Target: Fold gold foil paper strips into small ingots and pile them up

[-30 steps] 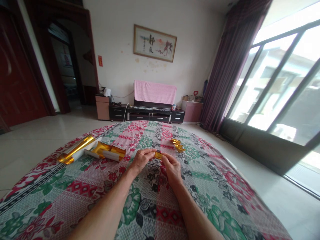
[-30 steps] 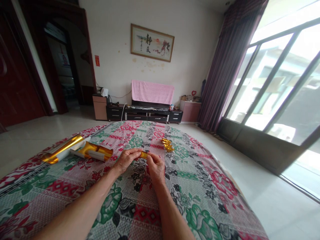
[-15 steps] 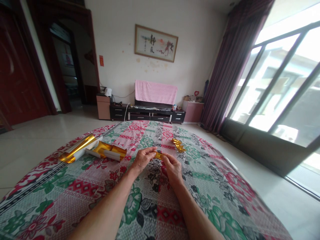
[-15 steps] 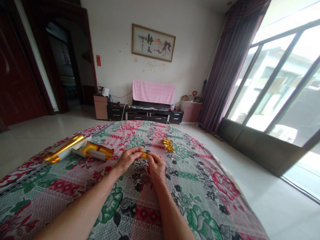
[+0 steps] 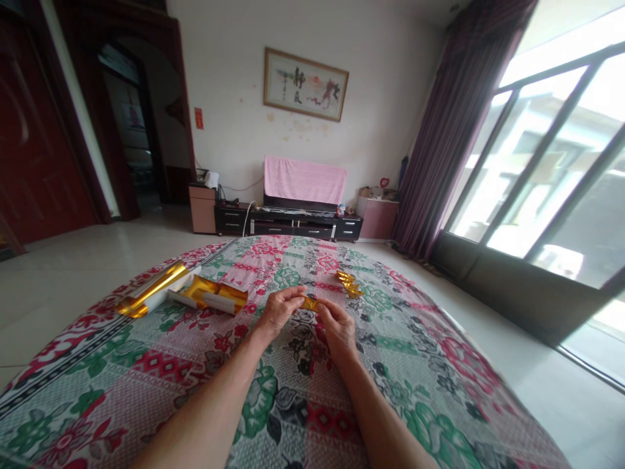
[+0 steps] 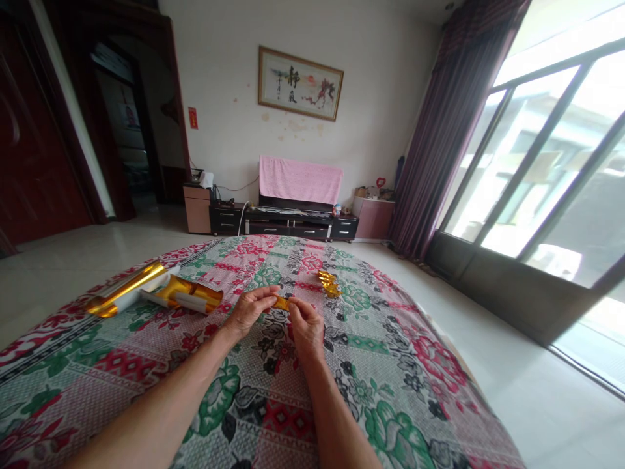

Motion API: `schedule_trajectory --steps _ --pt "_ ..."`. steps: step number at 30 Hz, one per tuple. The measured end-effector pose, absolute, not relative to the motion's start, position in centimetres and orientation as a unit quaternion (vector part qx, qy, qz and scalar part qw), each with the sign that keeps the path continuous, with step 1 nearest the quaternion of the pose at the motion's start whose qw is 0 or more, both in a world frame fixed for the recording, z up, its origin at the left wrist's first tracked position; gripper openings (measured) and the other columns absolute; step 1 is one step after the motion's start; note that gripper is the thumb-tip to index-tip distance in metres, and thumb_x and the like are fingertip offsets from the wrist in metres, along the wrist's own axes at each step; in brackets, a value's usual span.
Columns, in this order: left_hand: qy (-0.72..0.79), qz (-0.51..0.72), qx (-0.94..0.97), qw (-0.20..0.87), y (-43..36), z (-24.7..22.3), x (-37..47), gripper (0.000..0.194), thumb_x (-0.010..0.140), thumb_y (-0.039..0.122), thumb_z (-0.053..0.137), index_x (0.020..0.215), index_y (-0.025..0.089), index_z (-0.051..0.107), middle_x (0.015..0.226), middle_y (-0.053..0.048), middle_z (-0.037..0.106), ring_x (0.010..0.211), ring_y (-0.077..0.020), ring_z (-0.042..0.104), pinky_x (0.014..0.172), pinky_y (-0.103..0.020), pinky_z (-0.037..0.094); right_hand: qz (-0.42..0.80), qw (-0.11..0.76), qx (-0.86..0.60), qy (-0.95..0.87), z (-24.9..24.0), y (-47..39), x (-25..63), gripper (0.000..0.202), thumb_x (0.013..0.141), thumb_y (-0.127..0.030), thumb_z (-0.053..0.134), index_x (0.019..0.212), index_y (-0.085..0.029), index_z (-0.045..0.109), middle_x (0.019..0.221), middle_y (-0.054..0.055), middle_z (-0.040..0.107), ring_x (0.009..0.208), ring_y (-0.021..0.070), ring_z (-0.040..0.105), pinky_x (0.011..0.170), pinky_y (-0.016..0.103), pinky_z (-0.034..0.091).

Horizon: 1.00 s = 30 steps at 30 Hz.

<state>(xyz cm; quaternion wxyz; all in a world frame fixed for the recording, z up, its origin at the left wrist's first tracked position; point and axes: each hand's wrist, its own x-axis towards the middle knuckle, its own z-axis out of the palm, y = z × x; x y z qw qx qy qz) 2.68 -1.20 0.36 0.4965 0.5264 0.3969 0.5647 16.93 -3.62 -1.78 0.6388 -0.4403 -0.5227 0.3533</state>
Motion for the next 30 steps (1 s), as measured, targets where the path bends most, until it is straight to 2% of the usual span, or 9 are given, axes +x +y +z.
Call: schedule_trajectory --steps 6,12,21,25,30 --pt "0.402 0.568 0.518 0.497 -1.2 0.4 2.7 0.037 0.063 0.026 0.064 0.098 0.016 0.066 0.078 -0.002 0.067 0.06 -0.009 0.053 0.055 -0.019 0.039 0.357 0.66 -0.442 -0.492 -1.1 -4.0 16.6 0.037 0.066 -0.042 0.063 0.092 -0.016 0.068 0.081 0.004 0.068 0.063 0.013 0.058 0.062 0.027 0.049" --pt "0.405 0.567 0.518 0.496 -1.3 0.4 2.7 0.038 0.064 0.028 0.063 0.1 0.015 0.066 0.082 -0.004 0.067 0.063 -0.0102 0.054 0.056 -0.02 0.04 0.394 0.673 -0.423 -0.461 -0.6 -4.2 16.3 0.049 0.063 -0.041 0.065 0.105 -0.016 0.058 0.082 0.005 0.069 0.063 0.013 0.06 0.057 0.025 0.048" --pt "0.408 0.568 0.515 0.495 -1.6 0.8 2.8 0.037 0.063 0.025 0.062 0.098 0.015 0.066 0.08 -0.003 0.068 0.062 -0.0093 0.055 0.057 -0.02 0.041 0.393 0.666 -0.441 -0.456 -0.4 -4.2 16.3 0.043 0.062 -0.041 0.065 0.097 -0.015 0.061 0.082 0.004 0.067 0.062 0.0126 0.059 0.058 0.024 0.048" --pt "0.411 0.569 0.523 0.483 -1.5 0.7 3.1 0.035 0.063 0.023 0.062 0.097 0.014 0.067 0.078 -0.002 0.068 0.061 -0.0094 0.055 0.058 -0.02 0.043 0.356 0.667 -0.451 -0.474 -0.8 -4.0 16.3 0.038 0.065 -0.039 0.063 0.093 -0.014 0.063 0.083 0.005 0.068 0.065 0.0139 0.059 0.062 0.026 0.048" --pt "0.434 0.569 0.536 0.447 -1.0 0.2 3.3 0.031 0.063 0.019 0.061 0.092 0.014 0.068 0.082 -0.004 0.07 0.07 -0.0136 0.061 0.065 -0.022 0.047 0.293 0.65 -0.488 -0.503 -1.2 -3.7 16.3 0.035 0.067 -0.038 0.059 0.09 -0.013 0.064 0.081 0.006 0.068 0.069 0.0163 0.061 0.067 0.028 0.048"
